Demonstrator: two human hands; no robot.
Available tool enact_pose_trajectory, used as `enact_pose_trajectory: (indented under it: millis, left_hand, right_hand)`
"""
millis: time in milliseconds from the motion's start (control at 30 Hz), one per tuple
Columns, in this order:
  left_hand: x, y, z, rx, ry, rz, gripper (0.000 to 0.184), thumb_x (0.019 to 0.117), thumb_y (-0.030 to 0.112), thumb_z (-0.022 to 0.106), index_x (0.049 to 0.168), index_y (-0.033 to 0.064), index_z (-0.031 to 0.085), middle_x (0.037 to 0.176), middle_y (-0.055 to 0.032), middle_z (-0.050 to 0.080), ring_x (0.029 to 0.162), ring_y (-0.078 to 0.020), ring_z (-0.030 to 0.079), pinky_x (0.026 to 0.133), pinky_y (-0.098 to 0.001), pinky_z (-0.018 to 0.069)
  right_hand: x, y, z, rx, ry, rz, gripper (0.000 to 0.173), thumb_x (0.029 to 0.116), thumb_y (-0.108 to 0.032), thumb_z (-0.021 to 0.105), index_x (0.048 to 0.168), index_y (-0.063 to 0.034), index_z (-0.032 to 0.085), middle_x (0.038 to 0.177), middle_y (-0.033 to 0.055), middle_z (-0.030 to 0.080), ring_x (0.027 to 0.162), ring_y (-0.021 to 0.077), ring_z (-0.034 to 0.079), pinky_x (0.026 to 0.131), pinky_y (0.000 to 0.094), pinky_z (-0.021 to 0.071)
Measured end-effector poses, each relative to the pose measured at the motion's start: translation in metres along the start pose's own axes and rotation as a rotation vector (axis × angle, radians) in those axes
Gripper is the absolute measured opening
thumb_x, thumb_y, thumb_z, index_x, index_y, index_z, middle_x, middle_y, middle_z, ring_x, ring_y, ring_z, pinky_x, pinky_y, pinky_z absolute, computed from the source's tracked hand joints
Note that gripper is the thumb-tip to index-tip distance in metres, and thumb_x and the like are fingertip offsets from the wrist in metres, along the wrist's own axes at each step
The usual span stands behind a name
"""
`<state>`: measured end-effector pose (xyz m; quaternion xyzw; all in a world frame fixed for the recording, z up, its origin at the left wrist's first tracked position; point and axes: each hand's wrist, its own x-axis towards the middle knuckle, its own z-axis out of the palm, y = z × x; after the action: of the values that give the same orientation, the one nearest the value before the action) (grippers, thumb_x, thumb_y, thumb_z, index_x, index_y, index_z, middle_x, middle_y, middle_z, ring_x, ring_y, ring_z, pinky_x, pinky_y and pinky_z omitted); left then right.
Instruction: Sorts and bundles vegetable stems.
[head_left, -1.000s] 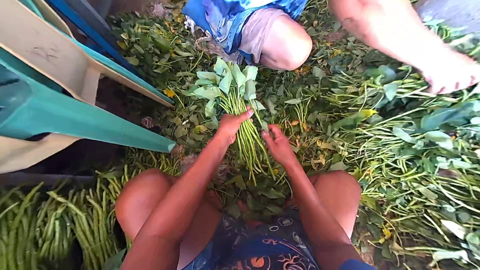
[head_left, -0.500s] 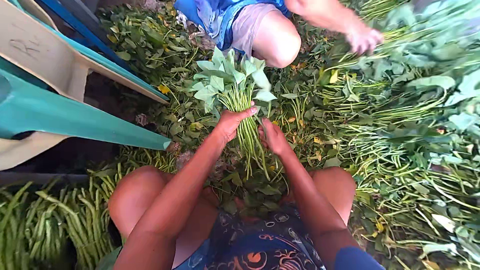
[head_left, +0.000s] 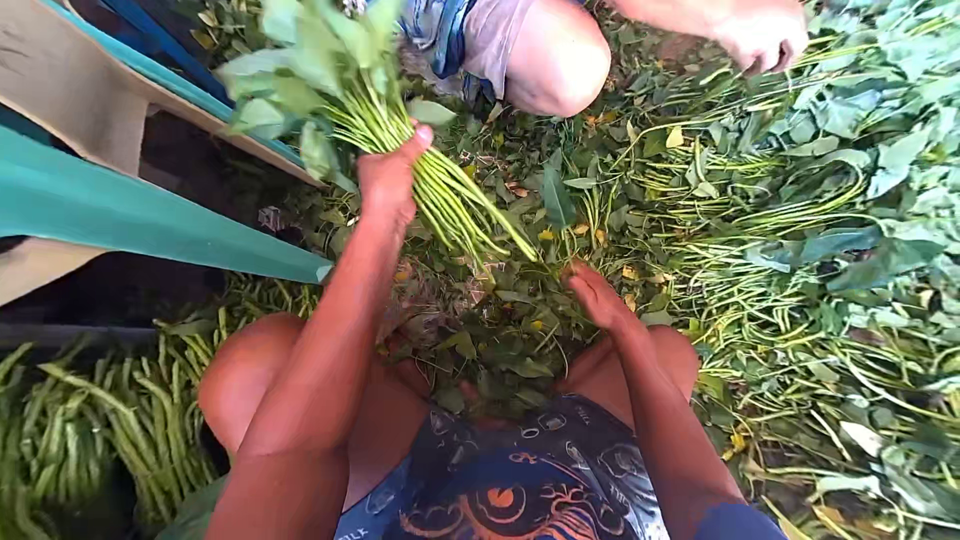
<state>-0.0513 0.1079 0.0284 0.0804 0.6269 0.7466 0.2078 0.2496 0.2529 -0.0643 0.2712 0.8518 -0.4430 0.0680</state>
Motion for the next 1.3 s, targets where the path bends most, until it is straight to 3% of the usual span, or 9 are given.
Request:
enact_pose_trajectory:
  millis: [200, 433, 533, 633, 833, 967, 1067, 1167, 1300]
  left_hand:
    - [-0.003, 0.002, -0.005, -0.006, 0.046, 0.025, 0.03, 0.0936, 0.008, 0.073, 0.121, 0.003, 0.061, 0.103, -0.0067, 0.071, 0.09, -0.0178, 0.072, 0.081, -0.0353, 0.0634]
    - [-0.013, 0.034, -0.004, 0.08, 0.076, 0.435, 0.048, 0.087, 0.007, 0.079, 0.127, -0.0038, 0.054, 0.106, -0.0083, 0.071, 0.095, -0.0181, 0.072, 0.087, -0.035, 0.0633]
    - [-0.017, 0.05, -0.011, 0.093, 0.127, 0.511, 0.047, 0.0876, 0.008, 0.079, 0.125, -0.0064, 0.054, 0.104, -0.0105, 0.072, 0.094, -0.0186, 0.073, 0.087, -0.0345, 0.0634]
    - [-0.019, 0.062, -0.019, 0.04, 0.223, 0.489, 0.043, 0.0878, 0.007, 0.078, 0.12, -0.0071, 0.054, 0.098, -0.0124, 0.072, 0.089, -0.0201, 0.074, 0.083, -0.0355, 0.0644]
    - [-0.015, 0.076, -0.049, -0.001, 0.298, 0.487, 0.043, 0.0896, 0.009, 0.078, 0.122, -0.0078, 0.055, 0.101, -0.0152, 0.071, 0.093, -0.0237, 0.073, 0.087, -0.0388, 0.063]
    - [-0.016, 0.084, -0.065, 0.037, 0.248, 0.467, 0.048, 0.0879, 0.011, 0.08, 0.124, -0.0059, 0.054, 0.103, -0.014, 0.071, 0.095, -0.0232, 0.072, 0.087, -0.0393, 0.0632]
    - [-0.021, 0.08, -0.064, 0.028, 0.14, 0.383, 0.041, 0.0874, 0.008, 0.079, 0.12, -0.0012, 0.056, 0.098, -0.0096, 0.073, 0.091, -0.0208, 0.073, 0.085, -0.0374, 0.0637]
    - [-0.026, 0.074, -0.059, -0.033, 0.007, 0.316, 0.031, 0.0928, 0.002, 0.07, 0.12, 0.0023, 0.056, 0.097, -0.0058, 0.072, 0.088, -0.0206, 0.073, 0.082, -0.0373, 0.0645]
    - [-0.027, 0.06, -0.054, -0.013, -0.048, 0.186, 0.029, 0.0935, 0.001, 0.069, 0.12, 0.0035, 0.059, 0.095, -0.0043, 0.073, 0.084, -0.0183, 0.073, 0.078, -0.0343, 0.0641]
  right_hand:
    - [-0.005, 0.021, -0.01, -0.301, -0.031, 0.636, 0.064, 0.1051, -0.039, 0.054, 0.151, 0.0039, 0.042, 0.15, 0.0349, 0.043, 0.133, 0.0517, 0.05, 0.108, 0.067, 0.0401]
    - [0.041, 0.031, 0.053, -0.084, -0.082, 0.269, 0.062, 0.0965, -0.05, 0.067, 0.136, -0.002, 0.06, 0.126, 0.0244, 0.067, 0.119, 0.0415, 0.064, 0.102, 0.0654, 0.0486]
    - [0.042, 0.051, 0.124, -0.182, -0.338, 0.322, 0.116, 0.0715, -0.065, 0.085, 0.159, -0.0073, 0.034, 0.16, 0.0321, 0.03, 0.141, 0.0523, 0.039, 0.11, 0.0701, 0.0378]
    - [0.013, 0.035, 0.172, -0.497, -0.6, 0.431, 0.137, 0.0666, -0.057, 0.092, 0.165, -0.0053, 0.011, 0.167, 0.0328, -0.005, 0.148, 0.0607, 0.017, 0.11, 0.0759, 0.0294]
    - [0.006, 0.019, 0.152, -0.447, -0.649, 0.388, 0.098, 0.0817, -0.044, 0.084, 0.156, -0.0039, 0.035, 0.156, 0.0311, 0.037, 0.139, 0.0505, 0.043, 0.108, 0.0707, 0.0377]
    - [0.023, -0.01, 0.081, -0.207, -0.194, 0.284, 0.055, 0.1018, -0.038, 0.062, 0.139, 0.0018, 0.058, 0.133, 0.0292, 0.062, 0.126, 0.0459, 0.059, 0.108, 0.0635, 0.0439]
    - [0.044, 0.006, 0.052, -0.388, 0.099, 0.54, 0.045, 0.1074, -0.031, 0.049, 0.132, 0.0046, 0.061, 0.134, 0.0316, 0.059, 0.126, 0.0488, 0.058, 0.101, 0.0666, 0.0466]
    - [0.054, 0.042, 0.043, -0.408, -0.234, 0.698, 0.049, 0.1028, -0.027, 0.058, 0.135, 0.0098, 0.058, 0.145, 0.0342, 0.05, 0.138, 0.049, 0.046, 0.111, 0.0687, 0.0342]
    - [0.04, 0.034, 0.036, -0.032, -0.026, 0.483, 0.035, 0.1053, -0.021, 0.058, 0.131, 0.0026, 0.063, 0.115, 0.0253, 0.068, 0.097, 0.0335, 0.07, 0.091, 0.0496, 0.0564]
